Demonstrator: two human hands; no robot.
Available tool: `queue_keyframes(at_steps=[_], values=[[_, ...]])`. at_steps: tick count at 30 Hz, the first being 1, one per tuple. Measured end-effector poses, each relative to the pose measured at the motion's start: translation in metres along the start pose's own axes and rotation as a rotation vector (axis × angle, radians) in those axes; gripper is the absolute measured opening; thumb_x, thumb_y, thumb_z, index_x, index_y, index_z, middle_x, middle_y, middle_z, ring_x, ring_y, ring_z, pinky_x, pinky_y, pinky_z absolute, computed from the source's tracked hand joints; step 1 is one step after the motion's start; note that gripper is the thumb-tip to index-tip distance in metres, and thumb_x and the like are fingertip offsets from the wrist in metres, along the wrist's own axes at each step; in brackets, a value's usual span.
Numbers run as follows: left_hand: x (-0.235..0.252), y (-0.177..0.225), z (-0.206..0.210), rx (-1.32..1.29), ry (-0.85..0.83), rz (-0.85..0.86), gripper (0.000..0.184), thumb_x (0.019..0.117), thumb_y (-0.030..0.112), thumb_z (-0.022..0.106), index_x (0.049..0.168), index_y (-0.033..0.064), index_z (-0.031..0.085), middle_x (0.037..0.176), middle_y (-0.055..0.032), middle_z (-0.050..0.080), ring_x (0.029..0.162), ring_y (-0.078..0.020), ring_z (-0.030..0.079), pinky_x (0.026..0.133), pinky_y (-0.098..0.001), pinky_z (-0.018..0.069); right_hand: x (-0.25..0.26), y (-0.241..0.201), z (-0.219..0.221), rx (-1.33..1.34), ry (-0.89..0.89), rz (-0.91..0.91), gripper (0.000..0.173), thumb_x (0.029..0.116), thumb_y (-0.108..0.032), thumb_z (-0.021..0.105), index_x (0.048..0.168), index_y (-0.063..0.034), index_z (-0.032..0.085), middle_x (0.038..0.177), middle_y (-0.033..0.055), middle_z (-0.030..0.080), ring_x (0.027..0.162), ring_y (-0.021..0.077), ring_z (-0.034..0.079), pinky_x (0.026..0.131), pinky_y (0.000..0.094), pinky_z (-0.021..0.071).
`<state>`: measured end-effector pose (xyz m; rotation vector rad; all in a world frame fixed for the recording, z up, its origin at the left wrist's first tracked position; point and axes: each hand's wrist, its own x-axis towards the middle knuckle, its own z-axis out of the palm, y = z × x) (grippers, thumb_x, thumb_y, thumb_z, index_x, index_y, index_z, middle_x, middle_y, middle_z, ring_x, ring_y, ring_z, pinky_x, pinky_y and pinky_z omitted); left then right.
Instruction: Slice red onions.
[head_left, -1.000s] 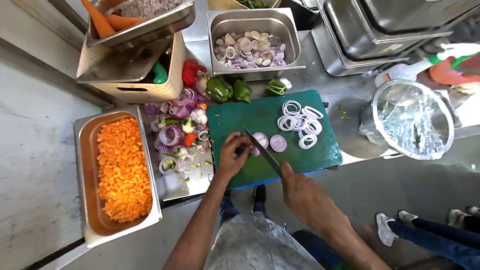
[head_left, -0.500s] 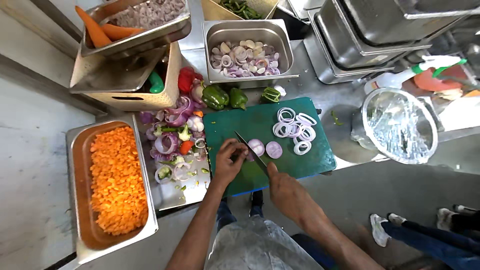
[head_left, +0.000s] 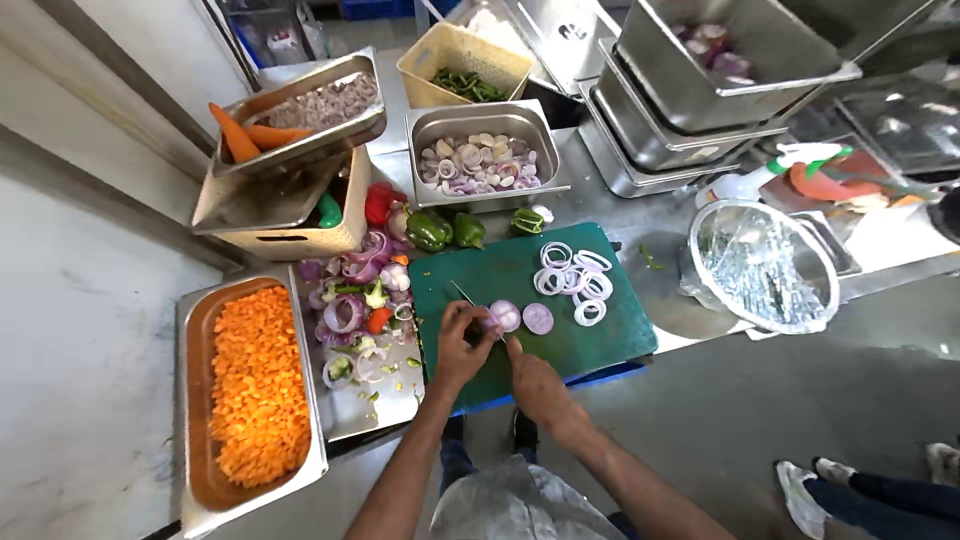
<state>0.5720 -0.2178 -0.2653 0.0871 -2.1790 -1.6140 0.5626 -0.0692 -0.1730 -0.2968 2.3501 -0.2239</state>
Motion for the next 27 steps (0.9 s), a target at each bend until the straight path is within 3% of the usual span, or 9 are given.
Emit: queue_keyframes(at_steps=[6,9,11,14,16,19,22,25,27], values=[[-0.001,0.003,0.009,0.223,0.059,0.016,0.027,0.0860,0.035,0.078,0.110,0.0231,0.076,0.116,-0.0015,0.058,0.096,-0.0086,0.061,0.078,-0.0266,0.0583,-0.021,0.008,-0.001,-0.045,0.009,0.044,0.049,0.1022,-0.008,0.048,0.150,-0.0144,0.039,0.112,0.0216,0.069,0.104,0.0415,0.070,0.086,0.0560,0.0566],[-0.002,-0.002,0.007,0.142,0.048,0.027,0.038,0.0886,0.035,0.078,0.124,0.0218,0.071,0.121,-0.0032,0.058,0.096,-0.0101,0.064,0.077,-0.0286,0.0612,-0.036,0.033,0.005,0.053,0.045,0.028,0.045,0.1059,-0.018,0.047,0.150,-0.0151,0.040,0.107,0.0199,0.069,0.101,0.0396,0.070,0.086,0.0555,0.0566],[-0.006,0.000,0.003,0.121,0.025,0.009,0.043,0.0919,0.031,0.075,0.133,0.0223,0.066,0.127,-0.0049,0.059,0.100,-0.0121,0.065,0.081,-0.0312,0.0621,-0.049,0.055,0.007,0.205,0.174,-0.018,0.038,0.1078,-0.024,0.046,0.144,-0.0113,0.046,0.099,0.0166,0.069,0.092,0.0351,0.071,0.082,0.0530,0.0577],[-0.012,0.016,-0.004,0.171,0.020,-0.091,0.040,0.0942,0.019,0.068,0.134,0.0136,0.065,0.129,-0.0087,0.064,0.105,-0.0166,0.068,0.088,-0.0368,0.0616,-0.060,0.097,-0.004,0.397,0.474,0.043,0.032,0.1070,-0.029,0.051,0.133,-0.0090,0.053,0.090,0.0121,0.068,0.080,0.0285,0.069,0.075,0.0493,0.0581],[-0.014,0.023,-0.006,0.235,0.008,-0.190,0.043,0.0922,0.011,0.067,0.135,0.0097,0.064,0.130,-0.0096,0.067,0.111,-0.0199,0.068,0.095,-0.0425,0.0583,-0.057,0.136,-0.027,0.429,0.616,0.171,0.039,0.1053,-0.025,0.055,0.139,-0.0065,0.051,0.095,0.0176,0.069,0.083,0.0341,0.070,0.076,0.0553,0.0577],[-0.006,0.027,-0.012,0.355,-0.098,-0.297,0.043,0.0940,0.012,0.067,0.137,0.0084,0.063,0.125,-0.0122,0.069,0.110,-0.0251,0.069,0.098,-0.0482,0.0559,-0.029,0.190,-0.065,0.321,0.668,0.353,0.044,0.1021,-0.017,0.057,0.143,-0.0017,0.048,0.113,0.0295,0.065,0.100,0.0475,0.068,0.084,0.0644,0.0550],[0.010,0.044,-0.015,0.594,-0.212,-0.300,0.038,0.0951,0.022,0.069,0.132,0.0119,0.068,0.132,-0.0119,0.066,0.125,-0.0325,0.060,0.107,-0.0527,0.0478,0.017,0.229,-0.083,0.243,0.644,0.413,0.045,0.0972,-0.014,0.061,0.140,-0.0011,0.055,0.126,0.0352,0.059,0.112,0.0529,0.062,0.090,0.0679,0.0519],[0.028,0.051,-0.012,0.719,-0.230,-0.293,0.052,0.0963,0.044,0.067,0.137,0.0114,0.064,0.140,-0.0150,0.060,0.132,-0.0373,0.053,0.111,-0.0556,0.0425,0.054,0.236,-0.087,0.228,0.705,0.373,0.041,0.0936,-0.013,0.069,0.133,-0.0030,0.062,0.127,0.0370,0.058,0.114,0.0563,0.059,0.090,0.0720,0.0503],[0.042,0.050,-0.005,0.739,-0.280,-0.337,0.061,0.0944,0.056,0.065,0.139,0.0132,0.064,0.140,-0.0141,0.060,0.132,-0.0374,0.051,0.109,-0.0586,0.0415,0.052,0.224,-0.087,0.219,0.778,0.357,0.039,0.0963,-0.013,0.065,0.133,-0.0013,0.062,0.127,0.0376,0.058,0.115,0.0576,0.058,0.090,0.0735,0.0489]])
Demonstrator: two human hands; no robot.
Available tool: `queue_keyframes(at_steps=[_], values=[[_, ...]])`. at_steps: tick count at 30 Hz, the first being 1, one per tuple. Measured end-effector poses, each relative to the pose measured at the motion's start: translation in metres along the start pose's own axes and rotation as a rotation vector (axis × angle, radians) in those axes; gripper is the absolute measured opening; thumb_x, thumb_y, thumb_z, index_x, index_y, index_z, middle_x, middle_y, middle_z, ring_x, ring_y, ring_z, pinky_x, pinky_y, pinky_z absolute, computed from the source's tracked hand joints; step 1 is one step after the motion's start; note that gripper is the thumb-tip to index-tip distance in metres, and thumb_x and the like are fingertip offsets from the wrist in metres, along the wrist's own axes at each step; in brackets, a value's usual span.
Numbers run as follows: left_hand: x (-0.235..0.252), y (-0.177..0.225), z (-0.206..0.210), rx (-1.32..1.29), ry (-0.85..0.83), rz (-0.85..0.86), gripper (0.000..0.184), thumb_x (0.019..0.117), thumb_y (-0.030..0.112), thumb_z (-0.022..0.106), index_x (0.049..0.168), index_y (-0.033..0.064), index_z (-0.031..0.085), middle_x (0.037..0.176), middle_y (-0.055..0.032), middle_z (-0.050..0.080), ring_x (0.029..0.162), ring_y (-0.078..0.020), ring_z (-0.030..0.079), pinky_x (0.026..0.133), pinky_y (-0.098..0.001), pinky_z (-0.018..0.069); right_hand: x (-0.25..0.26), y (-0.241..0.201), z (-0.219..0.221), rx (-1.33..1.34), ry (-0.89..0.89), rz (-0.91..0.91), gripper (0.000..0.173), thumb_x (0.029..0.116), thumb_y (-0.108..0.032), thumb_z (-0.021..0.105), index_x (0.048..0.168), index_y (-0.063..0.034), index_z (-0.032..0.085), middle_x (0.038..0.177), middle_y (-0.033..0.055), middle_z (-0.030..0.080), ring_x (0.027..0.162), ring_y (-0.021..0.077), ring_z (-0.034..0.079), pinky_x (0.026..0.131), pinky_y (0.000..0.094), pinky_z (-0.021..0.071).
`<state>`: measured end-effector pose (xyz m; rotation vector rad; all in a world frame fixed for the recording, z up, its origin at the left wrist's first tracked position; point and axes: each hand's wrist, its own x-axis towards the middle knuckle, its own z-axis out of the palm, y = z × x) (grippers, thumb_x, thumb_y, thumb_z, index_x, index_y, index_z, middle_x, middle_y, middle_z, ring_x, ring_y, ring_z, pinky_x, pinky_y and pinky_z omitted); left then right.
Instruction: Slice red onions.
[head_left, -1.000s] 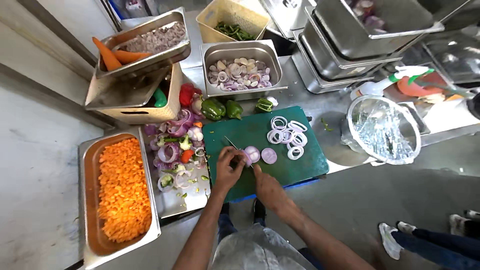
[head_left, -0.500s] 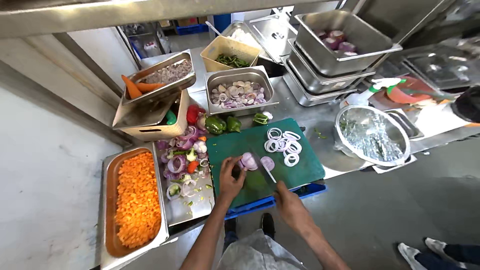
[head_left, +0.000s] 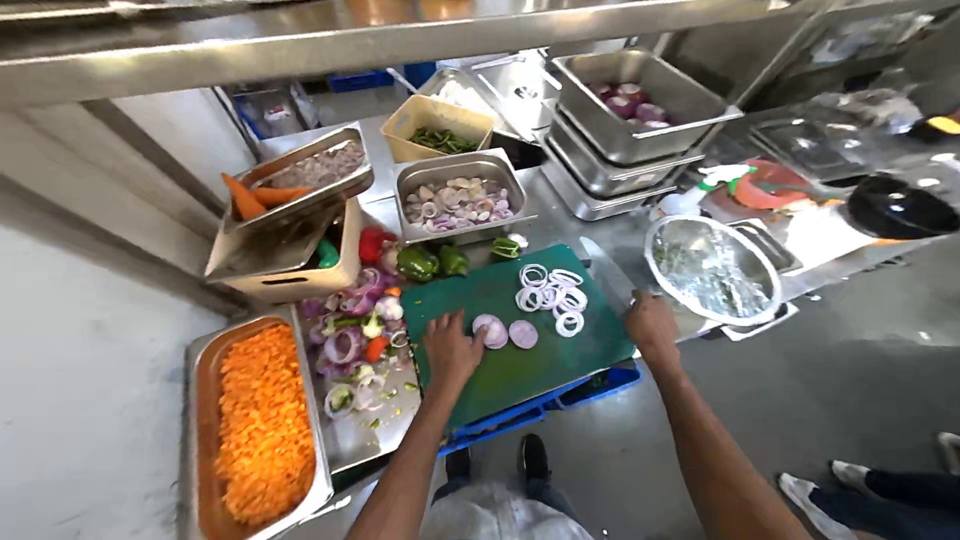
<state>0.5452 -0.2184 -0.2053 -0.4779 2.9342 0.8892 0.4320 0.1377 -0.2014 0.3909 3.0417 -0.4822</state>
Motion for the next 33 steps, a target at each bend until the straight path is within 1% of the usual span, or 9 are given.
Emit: queue_keyframes(at_steps=[3,6,8,12,15,18,23,27,33], values=[[0.015,0.008,0.001,-0.003,-0.059,-0.006,0.049,0.0859,0.051,0.077,0.121,0.0166,0.073,0.132,-0.0129,0.062,0.128,-0.0367,0.052,0.105,-0.0605,0.0423,-0.047,-0.035,-0.017,0.106,0.087,-0.127,0.034,0.0999,-0.018,0.063,0.128,-0.0002,0.065,0.121,0.0309,0.064,0.112,0.0514,0.062,0.092,0.0702,0.0498],[0.019,0.012,-0.005,-0.105,-0.091,-0.037,0.039,0.0830,0.039,0.083,0.111,0.0144,0.074,0.124,-0.0111,0.065,0.121,-0.0350,0.056,0.103,-0.0617,0.0432,-0.091,-0.068,-0.002,0.386,0.031,-0.333,0.018,0.0965,-0.015,0.069,0.112,-0.0062,0.072,0.107,0.0133,0.072,0.093,0.0290,0.072,0.080,0.0530,0.0605],[0.017,0.012,-0.011,-0.251,-0.124,-0.041,0.035,0.0865,0.035,0.082,0.111,0.0116,0.072,0.108,-0.0093,0.071,0.101,-0.0281,0.067,0.092,-0.0555,0.0535,-0.100,-0.089,0.019,0.575,-0.130,-0.436,0.021,0.0935,-0.014,0.073,0.114,-0.0098,0.074,0.109,0.0082,0.072,0.091,0.0211,0.072,0.078,0.0454,0.0637],[0.007,0.021,-0.018,-0.641,-0.127,-0.041,0.027,0.0880,0.026,0.082,0.107,0.0094,0.073,0.094,-0.0047,0.073,0.082,-0.0170,0.069,0.077,-0.0384,0.0601,-0.084,-0.120,0.039,0.755,-0.513,-0.542,0.053,0.0925,-0.027,0.077,0.143,-0.0208,0.060,0.136,0.0028,0.065,0.109,0.0186,0.069,0.089,0.0430,0.0613],[-0.006,0.037,-0.017,-0.888,-0.107,-0.065,0.022,0.0922,0.021,0.078,0.109,0.0059,0.075,0.094,-0.0083,0.074,0.079,-0.0188,0.070,0.073,-0.0357,0.0611,-0.075,-0.122,0.032,0.959,-0.631,-0.590,0.036,0.0933,-0.019,0.076,0.129,-0.0179,0.070,0.116,0.0009,0.073,0.096,0.0157,0.072,0.084,0.0387,0.0633],[-0.018,0.051,-0.013,-1.113,-0.133,-0.167,0.023,0.0997,0.020,0.067,0.114,0.0024,0.073,0.099,-0.0113,0.073,0.082,-0.0181,0.070,0.075,-0.0346,0.0604,-0.066,-0.111,0.022,1.171,-0.762,-0.596,0.027,0.0921,-0.012,0.076,0.119,-0.0098,0.073,0.106,0.0074,0.075,0.090,0.0211,0.072,0.080,0.0397,0.0633],[-0.034,0.063,-0.005,-1.260,-0.016,-0.322,0.022,0.1026,0.017,0.062,0.117,0.0010,0.068,0.096,-0.0116,0.071,0.080,-0.0187,0.068,0.074,-0.0344,0.0596,-0.063,-0.105,0.007,1.416,-0.908,-0.405,0.032,0.0885,-0.007,0.075,0.120,-0.0044,0.068,0.103,0.0135,0.072,0.089,0.0224,0.070,0.080,0.0390,0.0608],[-0.035,0.056,-0.006,-1.298,0.094,-0.354,0.023,0.1030,0.012,0.060,0.122,-0.0005,0.065,0.096,-0.0136,0.069,0.080,-0.0207,0.068,0.074,-0.0360,0.0601,-0.062,-0.110,0.002,1.661,-0.805,-0.104,0.045,0.0925,0.003,0.065,0.132,-0.0131,0.051,0.102,0.0120,0.071,0.084,0.0219,0.071,0.077,0.0402,0.0613],[-0.035,0.016,-0.030,-1.272,0.172,-0.301,0.027,0.1037,0.012,0.058,0.127,0.0014,0.066,0.102,-0.0128,0.071,0.078,-0.0185,0.068,0.072,-0.0334,0.0596,-0.059,-0.114,0.005,1.644,-0.633,0.069,0.042,0.0985,0.001,0.059,0.139,-0.0097,0.053,0.114,0.0117,0.067,0.088,0.0227,0.071,0.079,0.0408,0.0629]])
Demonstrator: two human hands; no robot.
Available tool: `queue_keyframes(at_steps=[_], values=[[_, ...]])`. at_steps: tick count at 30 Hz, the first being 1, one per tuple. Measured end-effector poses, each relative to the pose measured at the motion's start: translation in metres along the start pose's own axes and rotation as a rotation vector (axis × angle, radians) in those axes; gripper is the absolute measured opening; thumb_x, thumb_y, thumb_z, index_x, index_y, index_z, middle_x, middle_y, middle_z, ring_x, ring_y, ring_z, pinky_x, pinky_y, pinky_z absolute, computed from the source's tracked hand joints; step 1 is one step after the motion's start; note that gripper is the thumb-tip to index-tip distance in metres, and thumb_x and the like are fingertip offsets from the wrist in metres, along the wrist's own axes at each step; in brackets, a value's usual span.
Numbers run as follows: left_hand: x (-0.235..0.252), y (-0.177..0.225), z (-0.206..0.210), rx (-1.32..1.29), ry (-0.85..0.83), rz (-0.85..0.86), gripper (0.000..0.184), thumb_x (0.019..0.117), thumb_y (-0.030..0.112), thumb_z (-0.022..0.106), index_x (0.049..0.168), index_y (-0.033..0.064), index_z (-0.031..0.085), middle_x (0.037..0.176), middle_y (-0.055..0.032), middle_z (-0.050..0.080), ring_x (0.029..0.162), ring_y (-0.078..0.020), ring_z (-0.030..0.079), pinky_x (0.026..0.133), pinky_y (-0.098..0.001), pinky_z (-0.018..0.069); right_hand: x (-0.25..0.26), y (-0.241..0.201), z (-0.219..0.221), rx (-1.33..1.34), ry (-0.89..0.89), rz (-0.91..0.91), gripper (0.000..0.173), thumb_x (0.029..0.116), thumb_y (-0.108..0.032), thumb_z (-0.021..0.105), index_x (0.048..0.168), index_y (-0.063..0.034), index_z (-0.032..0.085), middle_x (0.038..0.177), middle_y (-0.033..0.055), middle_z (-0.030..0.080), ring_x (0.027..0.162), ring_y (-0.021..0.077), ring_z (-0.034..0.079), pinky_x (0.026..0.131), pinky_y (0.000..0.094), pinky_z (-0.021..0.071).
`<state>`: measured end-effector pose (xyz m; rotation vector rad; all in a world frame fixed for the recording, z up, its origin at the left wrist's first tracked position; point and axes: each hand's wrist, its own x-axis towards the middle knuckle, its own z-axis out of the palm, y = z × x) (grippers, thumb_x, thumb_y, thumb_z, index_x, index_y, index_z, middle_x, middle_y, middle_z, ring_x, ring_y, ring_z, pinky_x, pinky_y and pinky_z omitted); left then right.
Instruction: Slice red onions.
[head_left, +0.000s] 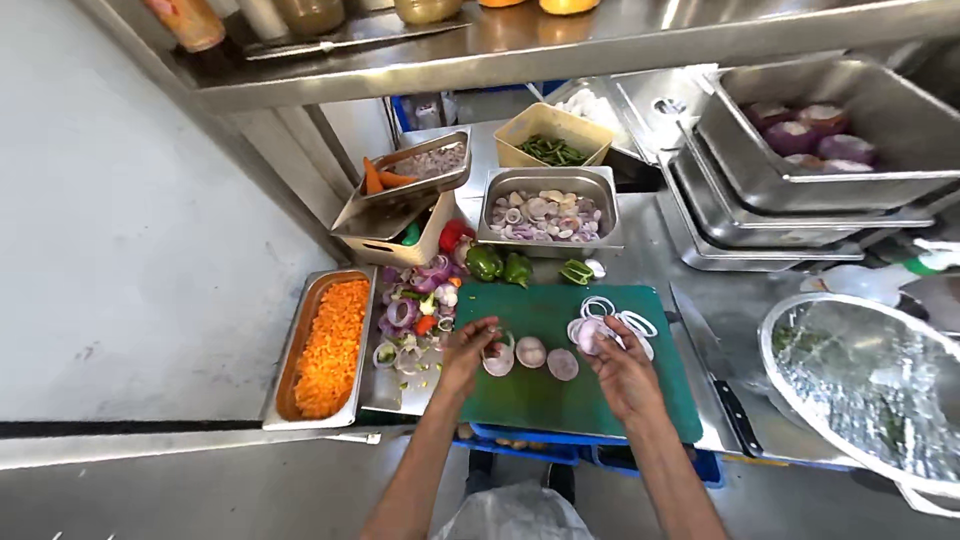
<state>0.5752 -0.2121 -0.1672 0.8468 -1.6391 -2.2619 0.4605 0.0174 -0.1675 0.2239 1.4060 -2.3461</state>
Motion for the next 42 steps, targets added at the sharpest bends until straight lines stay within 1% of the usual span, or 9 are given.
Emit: queue_keyframes(at_steps=[6,14,20,23,26,29,33,37,42], values=[[0.027,0.030,-0.002,-0.166,-0.049,0.012,0.029,0.1079,0.011,0.048,0.128,0.0002,0.066,0.104,-0.0142,0.070,0.080,-0.0201,0.069,0.076,-0.0346,0.0596,-0.010,0.006,0.001,-0.014,0.054,0.015,0.038,0.0990,0.001,0.056,0.137,-0.0003,0.055,0.114,0.0165,0.067,0.089,0.0242,0.070,0.079,0.0420,0.0622],[0.074,0.101,0.081,-0.330,-0.198,0.063,0.029,0.1095,0.015,0.044,0.129,0.0046,0.062,0.101,-0.0077,0.068,0.079,-0.0147,0.067,0.075,-0.0303,0.0584,-0.045,0.000,0.005,-0.099,0.110,0.036,0.034,0.1001,-0.002,0.058,0.134,0.0016,0.060,0.116,0.0190,0.067,0.087,0.0258,0.070,0.072,0.0396,0.0625],[0.086,0.080,0.108,-0.379,-0.291,-0.082,0.028,0.1094,0.017,0.045,0.129,0.0047,0.061,0.098,-0.0086,0.068,0.079,-0.0172,0.068,0.075,-0.0321,0.0595,-0.069,-0.010,-0.033,-0.192,0.252,-0.040,0.035,0.0973,-0.006,0.063,0.131,-0.0005,0.063,0.115,0.0154,0.069,0.086,0.0212,0.069,0.062,0.0324,0.0583],[0.151,0.096,0.117,-0.043,-0.224,0.065,0.040,0.1112,0.032,0.041,0.139,0.0073,0.057,0.122,-0.0109,0.069,0.104,-0.0207,0.069,0.090,-0.0398,0.0575,-0.077,-0.009,-0.050,-0.163,0.311,-0.011,0.035,0.0973,-0.006,0.065,0.132,-0.0009,0.062,0.114,0.0152,0.069,0.084,0.0208,0.069,0.062,0.0325,0.0583],[0.195,0.117,0.113,0.713,-0.095,0.262,0.069,0.1050,0.057,0.044,0.151,0.0054,0.047,0.151,-0.0220,0.049,0.141,-0.0381,0.045,0.115,-0.0622,0.0361,-0.085,-0.017,-0.048,-0.149,0.331,-0.004,0.035,0.0957,-0.004,0.068,0.130,-0.0004,0.061,0.114,0.0149,0.069,0.088,0.0213,0.069,0.067,0.0341,0.0599],[0.132,0.113,0.121,0.722,-0.260,0.319,0.061,0.1007,0.052,0.058,0.143,0.0087,0.056,0.138,-0.0159,0.061,0.126,-0.0311,0.060,0.106,-0.0561,0.0488,-0.084,-0.031,-0.039,-0.174,0.270,-0.124,0.037,0.0918,-0.001,0.071,0.127,0.0037,0.062,0.110,0.0173,0.071,0.087,0.0231,0.070,0.070,0.0351,0.0613],[0.006,0.058,0.126,0.426,-0.785,0.042,0.031,0.1027,0.027,0.062,0.122,0.0050,0.072,0.109,-0.0095,0.074,0.087,-0.0200,0.072,0.076,-0.0377,0.0616,-0.078,-0.048,-0.027,-0.271,0.192,-0.278,0.036,0.0881,0.000,0.075,0.123,0.0033,0.067,0.103,0.0175,0.073,0.089,0.0262,0.072,0.079,0.0409,0.0635],[-0.018,0.032,0.124,0.167,-0.670,-0.046,0.019,0.0967,0.012,0.070,0.109,-0.0030,0.074,0.087,-0.0118,0.073,0.073,-0.0175,0.071,0.072,-0.0325,0.0625,-0.076,-0.056,-0.019,-0.330,0.129,-0.288,0.033,0.0862,-0.001,0.077,0.119,-0.0011,0.072,0.101,0.0156,0.074,0.089,0.0246,0.072,0.080,0.0394,0.0628],[-0.014,0.031,0.104,0.003,-0.667,-0.109,0.020,0.1015,0.012,0.061,0.107,-0.0033,0.073,0.088,-0.0124,0.073,0.076,-0.0167,0.070,0.076,-0.0321,0.0611,-0.070,-0.051,-0.009,-0.287,0.003,-0.269,0.034,0.0873,-0.003,0.077,0.121,-0.0011,0.072,0.103,0.0159,0.073,0.089,0.0237,0.072,0.081,0.0387,0.0626]])
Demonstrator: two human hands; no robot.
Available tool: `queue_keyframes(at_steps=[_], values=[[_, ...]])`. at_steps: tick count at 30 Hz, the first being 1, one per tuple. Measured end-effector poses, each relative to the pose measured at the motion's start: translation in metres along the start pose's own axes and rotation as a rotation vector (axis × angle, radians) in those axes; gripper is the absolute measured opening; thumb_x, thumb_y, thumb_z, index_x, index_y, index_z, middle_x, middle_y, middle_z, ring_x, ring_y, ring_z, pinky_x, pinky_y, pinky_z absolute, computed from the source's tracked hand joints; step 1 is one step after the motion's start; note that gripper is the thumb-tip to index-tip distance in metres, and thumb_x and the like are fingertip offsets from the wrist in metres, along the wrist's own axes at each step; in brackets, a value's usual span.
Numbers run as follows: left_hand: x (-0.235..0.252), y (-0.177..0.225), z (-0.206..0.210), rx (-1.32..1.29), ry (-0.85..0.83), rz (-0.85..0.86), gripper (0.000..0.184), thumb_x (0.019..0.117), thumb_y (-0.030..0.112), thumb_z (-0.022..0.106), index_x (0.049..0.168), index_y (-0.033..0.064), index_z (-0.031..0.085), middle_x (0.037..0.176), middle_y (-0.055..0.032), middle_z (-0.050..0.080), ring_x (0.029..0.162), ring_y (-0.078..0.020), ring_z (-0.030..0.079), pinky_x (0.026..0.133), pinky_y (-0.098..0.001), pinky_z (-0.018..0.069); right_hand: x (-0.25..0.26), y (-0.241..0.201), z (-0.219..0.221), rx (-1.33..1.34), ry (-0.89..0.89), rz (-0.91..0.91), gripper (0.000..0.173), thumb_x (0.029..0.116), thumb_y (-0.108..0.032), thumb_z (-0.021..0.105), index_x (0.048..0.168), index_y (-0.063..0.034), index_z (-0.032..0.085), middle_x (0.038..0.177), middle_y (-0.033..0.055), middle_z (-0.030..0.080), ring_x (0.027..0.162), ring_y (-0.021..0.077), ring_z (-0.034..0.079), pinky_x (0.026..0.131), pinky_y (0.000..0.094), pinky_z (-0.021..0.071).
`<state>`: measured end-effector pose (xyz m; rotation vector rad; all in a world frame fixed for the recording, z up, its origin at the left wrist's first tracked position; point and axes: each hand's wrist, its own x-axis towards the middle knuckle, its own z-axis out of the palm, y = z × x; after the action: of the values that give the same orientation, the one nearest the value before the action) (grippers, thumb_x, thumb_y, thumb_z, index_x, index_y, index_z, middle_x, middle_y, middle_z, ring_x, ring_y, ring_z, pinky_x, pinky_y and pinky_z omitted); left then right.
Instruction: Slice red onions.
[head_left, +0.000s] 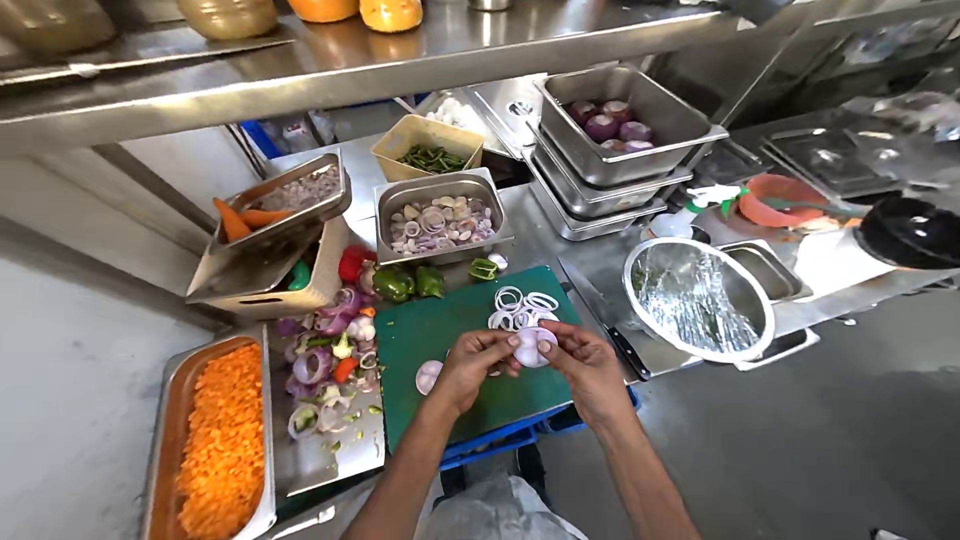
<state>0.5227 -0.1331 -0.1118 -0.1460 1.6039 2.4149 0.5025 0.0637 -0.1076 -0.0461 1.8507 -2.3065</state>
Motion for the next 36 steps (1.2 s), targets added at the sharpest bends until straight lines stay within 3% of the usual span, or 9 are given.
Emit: queue_keyframes(at_steps=[3,6,8,11,15,22,28,32,36], values=[[-0.008,0.003,0.004,0.027,0.119,0.010,0.019,0.1010,0.011,0.063,0.108,-0.0050,0.071,0.089,-0.0150,0.073,0.077,-0.0197,0.072,0.077,-0.0346,0.0623,0.000,0.001,0.006,-0.030,-0.041,-0.001,0.042,0.0882,-0.001,0.075,0.129,-0.0047,0.068,0.103,0.0175,0.072,0.085,0.0270,0.072,0.075,0.0405,0.0639],[-0.014,0.003,0.009,0.061,0.209,0.047,0.021,0.1003,0.012,0.064,0.113,-0.0043,0.070,0.095,-0.0179,0.073,0.081,-0.0246,0.073,0.077,-0.0377,0.0630,0.001,0.003,0.009,-0.029,-0.047,0.025,0.029,0.0862,0.001,0.076,0.114,0.0021,0.070,0.096,0.0188,0.073,0.080,0.0275,0.073,0.074,0.0411,0.0646],[-0.014,0.005,0.007,0.216,0.231,0.078,0.024,0.0991,0.019,0.068,0.116,0.0040,0.074,0.101,-0.0126,0.074,0.082,-0.0227,0.072,0.073,-0.0361,0.0627,0.003,0.005,0.006,-0.126,-0.105,0.004,0.023,0.0864,-0.004,0.078,0.109,0.0008,0.074,0.093,0.0159,0.073,0.078,0.0252,0.071,0.073,0.0384,0.0633],[-0.011,0.011,-0.005,0.363,0.193,0.084,0.018,0.0972,0.022,0.072,0.105,0.0064,0.078,0.094,-0.0084,0.074,0.075,-0.0189,0.071,0.070,-0.0334,0.0626,0.006,0.009,0.006,-0.167,-0.180,0.017,0.021,0.0885,-0.009,0.076,0.108,-0.0005,0.075,0.094,0.0147,0.073,0.078,0.0243,0.070,0.072,0.0375,0.0621],[-0.010,0.013,-0.012,0.152,0.124,-0.020,0.022,0.1005,0.018,0.065,0.103,-0.0023,0.074,0.089,-0.0128,0.072,0.073,-0.0172,0.068,0.070,-0.0310,0.0601,0.012,0.019,0.006,0.002,-0.278,0.092,0.025,0.0939,-0.010,0.071,0.116,0.0014,0.071,0.101,0.0181,0.071,0.084,0.0247,0.071,0.077,0.0389,0.0624],[-0.008,-0.022,-0.024,-0.148,0.227,-0.381,0.037,0.1084,0.033,0.049,0.113,0.0014,0.068,0.092,-0.0101,0.071,0.078,-0.0168,0.069,0.069,-0.0296,0.0587,0.021,0.064,0.011,0.096,-0.322,0.135,0.039,0.0973,-0.010,0.067,0.135,-0.0028,0.063,0.117,0.0202,0.069,0.095,0.0276,0.070,0.080,0.0415,0.0620],[0.000,-0.042,-0.021,-0.123,0.340,-0.291,0.032,0.1097,0.024,0.047,0.114,-0.0024,0.065,0.094,-0.0143,0.071,0.080,-0.0214,0.070,0.071,-0.0342,0.0599,0.027,0.076,0.009,0.027,-0.310,0.213,0.048,0.0974,-0.013,0.068,0.144,-0.0071,0.058,0.126,0.0188,0.067,0.106,0.0306,0.069,0.087,0.0442,0.0611],[0.038,-0.008,-0.022,-0.149,0.411,-0.295,0.038,0.1104,0.030,0.045,0.118,-0.0014,0.064,0.091,-0.0129,0.069,0.073,-0.0192,0.067,0.065,-0.0324,0.0582,0.071,0.047,0.030,-0.075,-0.328,0.161,0.036,0.0926,-0.006,0.072,0.128,-0.0024,0.067,0.113,0.0149,0.072,0.089,0.0231,0.071,0.077,0.0391,0.0621],[0.125,0.070,-0.055,-0.341,0.395,-0.235,0.037,0.1092,0.037,0.038,0.109,0.0075,0.060,0.080,-0.0064,0.064,0.060,-0.0128,0.061,0.054,-0.0249,0.0527,0.174,-0.015,0.091,-0.050,-0.237,0.150,0.037,0.1008,-0.017,0.065,0.134,-0.0013,0.060,0.104,0.0113,0.070,0.080,0.0176,0.068,0.073,0.0356,0.0602]])
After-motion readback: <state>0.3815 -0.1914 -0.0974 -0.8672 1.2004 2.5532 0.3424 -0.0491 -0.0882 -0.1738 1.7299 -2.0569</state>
